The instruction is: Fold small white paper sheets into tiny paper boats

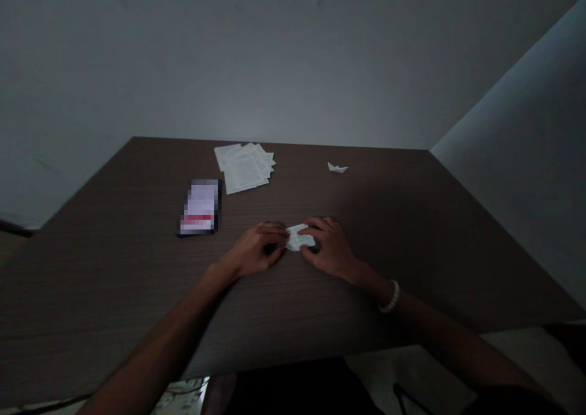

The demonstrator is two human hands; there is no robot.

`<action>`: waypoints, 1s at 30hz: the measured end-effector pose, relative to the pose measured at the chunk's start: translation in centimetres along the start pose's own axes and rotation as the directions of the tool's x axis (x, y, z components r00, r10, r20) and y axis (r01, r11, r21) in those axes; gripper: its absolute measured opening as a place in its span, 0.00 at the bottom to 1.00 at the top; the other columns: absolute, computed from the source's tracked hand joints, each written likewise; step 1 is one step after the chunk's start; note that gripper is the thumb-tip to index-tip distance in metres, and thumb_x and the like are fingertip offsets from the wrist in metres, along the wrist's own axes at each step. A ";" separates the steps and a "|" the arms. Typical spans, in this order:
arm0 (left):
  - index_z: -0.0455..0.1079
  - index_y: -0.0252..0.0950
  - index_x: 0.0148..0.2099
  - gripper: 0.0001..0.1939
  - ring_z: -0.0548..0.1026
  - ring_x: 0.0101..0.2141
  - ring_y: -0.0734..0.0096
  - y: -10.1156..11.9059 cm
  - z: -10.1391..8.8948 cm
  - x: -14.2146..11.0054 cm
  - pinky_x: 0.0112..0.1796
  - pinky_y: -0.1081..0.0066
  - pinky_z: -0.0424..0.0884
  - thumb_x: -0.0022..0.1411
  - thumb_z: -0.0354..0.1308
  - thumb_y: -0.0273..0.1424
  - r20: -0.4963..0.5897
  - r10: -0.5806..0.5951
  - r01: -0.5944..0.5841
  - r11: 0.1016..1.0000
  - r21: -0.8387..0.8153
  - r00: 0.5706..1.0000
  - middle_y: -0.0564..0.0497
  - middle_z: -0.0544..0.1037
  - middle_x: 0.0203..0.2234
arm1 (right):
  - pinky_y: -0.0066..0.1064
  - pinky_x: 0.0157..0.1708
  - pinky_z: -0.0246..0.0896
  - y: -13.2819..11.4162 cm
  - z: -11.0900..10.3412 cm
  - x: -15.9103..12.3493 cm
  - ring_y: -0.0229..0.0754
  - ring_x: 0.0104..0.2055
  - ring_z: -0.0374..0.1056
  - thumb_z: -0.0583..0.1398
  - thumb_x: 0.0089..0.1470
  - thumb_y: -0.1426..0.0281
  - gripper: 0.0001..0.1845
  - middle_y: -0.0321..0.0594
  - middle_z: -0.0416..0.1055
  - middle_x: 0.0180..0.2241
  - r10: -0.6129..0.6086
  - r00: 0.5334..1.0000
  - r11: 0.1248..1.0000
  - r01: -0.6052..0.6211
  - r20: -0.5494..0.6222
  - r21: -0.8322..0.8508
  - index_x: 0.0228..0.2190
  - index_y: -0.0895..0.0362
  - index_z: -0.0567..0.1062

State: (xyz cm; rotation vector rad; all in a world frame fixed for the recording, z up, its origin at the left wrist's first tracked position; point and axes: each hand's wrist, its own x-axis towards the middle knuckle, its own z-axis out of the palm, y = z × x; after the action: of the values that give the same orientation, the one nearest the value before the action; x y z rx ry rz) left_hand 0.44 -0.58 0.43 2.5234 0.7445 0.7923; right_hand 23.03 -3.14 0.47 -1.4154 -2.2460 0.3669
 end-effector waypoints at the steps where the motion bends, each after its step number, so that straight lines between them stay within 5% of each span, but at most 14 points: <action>1: 0.76 0.35 0.41 0.09 0.76 0.46 0.62 0.0 0.1 0.0 0.50 0.59 0.72 0.61 0.55 0.26 -0.004 -0.008 0.008 1.000 -0.005 1.000 0.46 0.80 0.42 | 0.44 0.49 0.56 0.0 0.0 0.0 0.49 0.50 0.61 0.63 0.48 0.69 0.17 0.40 0.70 0.50 0.006 1.000 1.000 -0.006 0.001 0.000 0.43 0.51 0.77; 19: 0.74 0.35 0.32 0.06 0.76 0.36 0.66 -0.1 1.2 1.4 0.41 0.63 0.72 0.61 0.57 0.29 -0.106 -0.225 0.210 0.969 -0.132 0.969 0.48 0.79 0.33 | 0.47 0.50 0.55 -0.1 -0.2 0.1 0.52 0.53 0.59 0.64 0.47 0.66 0.20 0.42 0.68 0.52 0.062 0.998 0.998 -0.062 -0.009 -0.019 0.44 0.51 0.76; 30: 0.72 0.35 0.28 0.05 0.75 0.36 0.64 -0.4 1.9 1.9 0.41 0.60 0.71 0.57 0.59 0.28 -0.128 -0.293 0.289 0.956 -0.047 0.948 0.48 0.78 0.33 | 0.46 0.51 0.55 0.0 -0.1 0.0 0.51 0.54 0.59 0.65 0.47 0.66 0.20 0.41 0.67 0.53 0.070 0.997 0.997 -0.070 0.008 -0.041 0.44 0.51 0.76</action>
State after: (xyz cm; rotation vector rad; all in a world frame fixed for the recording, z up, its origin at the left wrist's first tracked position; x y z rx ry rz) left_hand 2.79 0.52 -0.47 2.2784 1.1121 0.8646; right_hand 23.06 -3.12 0.54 -1.5195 -2.2277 0.3534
